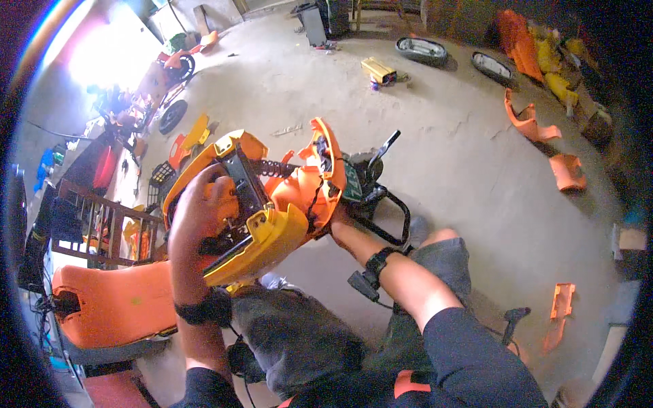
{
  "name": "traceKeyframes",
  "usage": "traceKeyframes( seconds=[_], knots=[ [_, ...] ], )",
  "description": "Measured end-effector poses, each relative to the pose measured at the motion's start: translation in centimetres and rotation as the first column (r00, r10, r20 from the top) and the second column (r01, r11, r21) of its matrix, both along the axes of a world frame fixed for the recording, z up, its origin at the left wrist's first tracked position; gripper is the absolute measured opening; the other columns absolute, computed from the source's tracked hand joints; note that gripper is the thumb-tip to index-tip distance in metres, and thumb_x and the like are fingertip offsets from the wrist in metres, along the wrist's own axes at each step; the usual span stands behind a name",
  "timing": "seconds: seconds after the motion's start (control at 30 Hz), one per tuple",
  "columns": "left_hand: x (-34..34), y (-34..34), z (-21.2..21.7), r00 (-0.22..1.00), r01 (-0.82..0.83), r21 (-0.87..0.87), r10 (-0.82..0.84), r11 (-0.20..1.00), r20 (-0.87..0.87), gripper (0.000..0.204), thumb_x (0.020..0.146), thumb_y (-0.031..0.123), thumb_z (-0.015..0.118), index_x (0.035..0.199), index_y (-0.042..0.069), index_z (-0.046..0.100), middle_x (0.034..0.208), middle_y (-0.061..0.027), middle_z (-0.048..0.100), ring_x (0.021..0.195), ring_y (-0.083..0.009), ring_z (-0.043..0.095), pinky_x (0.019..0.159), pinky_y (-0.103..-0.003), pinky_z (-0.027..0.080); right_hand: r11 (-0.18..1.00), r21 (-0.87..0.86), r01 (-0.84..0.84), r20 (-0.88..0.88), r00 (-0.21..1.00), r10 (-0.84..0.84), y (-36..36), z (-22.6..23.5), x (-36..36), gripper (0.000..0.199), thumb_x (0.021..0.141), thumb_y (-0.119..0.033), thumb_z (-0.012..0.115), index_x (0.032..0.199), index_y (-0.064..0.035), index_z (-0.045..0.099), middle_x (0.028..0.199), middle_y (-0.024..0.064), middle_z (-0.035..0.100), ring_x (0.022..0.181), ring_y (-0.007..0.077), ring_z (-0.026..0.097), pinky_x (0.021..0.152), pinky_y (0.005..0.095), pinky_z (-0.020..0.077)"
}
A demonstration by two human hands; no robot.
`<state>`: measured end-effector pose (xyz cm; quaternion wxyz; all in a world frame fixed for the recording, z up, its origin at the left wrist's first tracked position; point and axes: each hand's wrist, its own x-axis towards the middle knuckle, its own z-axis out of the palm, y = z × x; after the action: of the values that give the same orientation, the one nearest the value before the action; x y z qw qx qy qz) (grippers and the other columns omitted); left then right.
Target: Attaching plastic fairings and a license plate bracket to a motorcycle frame.
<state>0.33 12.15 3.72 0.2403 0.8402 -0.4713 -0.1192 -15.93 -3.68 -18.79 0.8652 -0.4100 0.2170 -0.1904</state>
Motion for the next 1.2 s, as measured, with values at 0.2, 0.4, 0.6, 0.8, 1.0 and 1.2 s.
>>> traceKeyframes(
  seconds=[0.2,0.4,0.6,0.8,1.0,1.2],
  knots=[
    [-14.3,-7.9,-2.6,0.927,0.372,-0.334,-0.325,0.866,0.188,0.057,0.081,0.02,0.07,0.128,0.0,0.048,0.125,-0.0208,0.053,0.121,-0.0338,0.049,0.103,-0.042,0.039,1.0,-0.021,0.002,0.014,1.0,-0.001,0.9,0.4,-1.0,0.036,0.099,-0.025,0.042,0.133,-0.0108,0.044,0.133,0.0059,0.049,0.116,0.0231,0.05,0.098,0.0395,0.044],
    [-16.4,-10.8,-9.8,0.989,0.05,-0.328,-0.093,0.943,-0.116,0.074,0.076,0.008,0.071,0.14,0.006,0.034,0.133,-0.0227,0.044,0.126,-0.0402,0.041,0.104,-0.042,0.039,0.998,-0.059,0.01,0.018,1.0,-0.009,1.9,0.6,-2.4,0.036,0.099,-0.025,0.042,0.133,-0.0109,0.044,0.133,0.0058,0.049,0.115,0.0232,0.051,0.097,0.0394,0.0448],
    [-16.0,-10.6,-14.5,0.981,0.178,-0.675,-0.185,0.716,0.062,0.064,0.069,-0.006,0.062,0.13,0.006,0.048,0.122,-0.0221,0.053,0.117,-0.0402,0.049,0.1,-0.045,0.039,0.988,-0.155,-0.015,0.016,1.0,0.018,2.6,1.0,-3.6,0.037,0.099,-0.025,0.043,0.133,-0.0109,0.044,0.133,0.0057,0.049,0.114,0.0232,0.052,0.096,0.0394,0.0456],
    [-16.6,-10.7,-15.3,0.981,0.174,-0.726,-0.184,0.665,0.066,0.063,0.069,-0.009,0.055,0.13,0.003,0.048,0.121,-0.0199,0.055,0.117,-0.0363,0.051,0.101,-0.046,0.037,0.906,-0.399,-0.141,-0.021,0.989,0.145,3.4,2.5,-5.4,0.037,0.099,-0.025,0.043,0.133,-0.0109,0.045,0.133,0.0057,0.05,0.113,0.0233,0.052,0.095,0.0393,0.0464],
    [-15.6,-10.9,-16.0,0.99,0.086,-0.833,-0.144,0.546,0.007,0.053,0.072,-0.009,0.053,0.124,0.002,0.05,0.119,-0.0239,0.055,0.11,-0.0429,0.053,0.091,-0.045,0.047,0.651,-0.409,-0.639,-0.452,0.762,0.464,4.3,-1.7,-10.1,0.032,0.097,-0.026,0.049,0.124,-0.0093,0.051,0.123,0.0076,0.055,0.106,0.0233,0.056,0.09,0.0376,0.048],
    [-15.8,-11.8,-17.4,0.996,0.025,-0.89,-0.084,0.454,-0.015,0.044,0.072,-0.011,0.052,0.115,0.0,0.057,0.108,-0.0233,0.059,0.105,-0.0398,0.057,0.095,-0.047,0.042,0.464,-0.589,-0.662,-0.79,0.591,-0.161,3.1,-9.0,-16.5,0.028,0.09,-0.033,0.062,0.095,-0.0057,0.068,0.089,0.011,0.069,0.082,0.0237,0.066,0.077,0.034,0.0515]
  ],
)
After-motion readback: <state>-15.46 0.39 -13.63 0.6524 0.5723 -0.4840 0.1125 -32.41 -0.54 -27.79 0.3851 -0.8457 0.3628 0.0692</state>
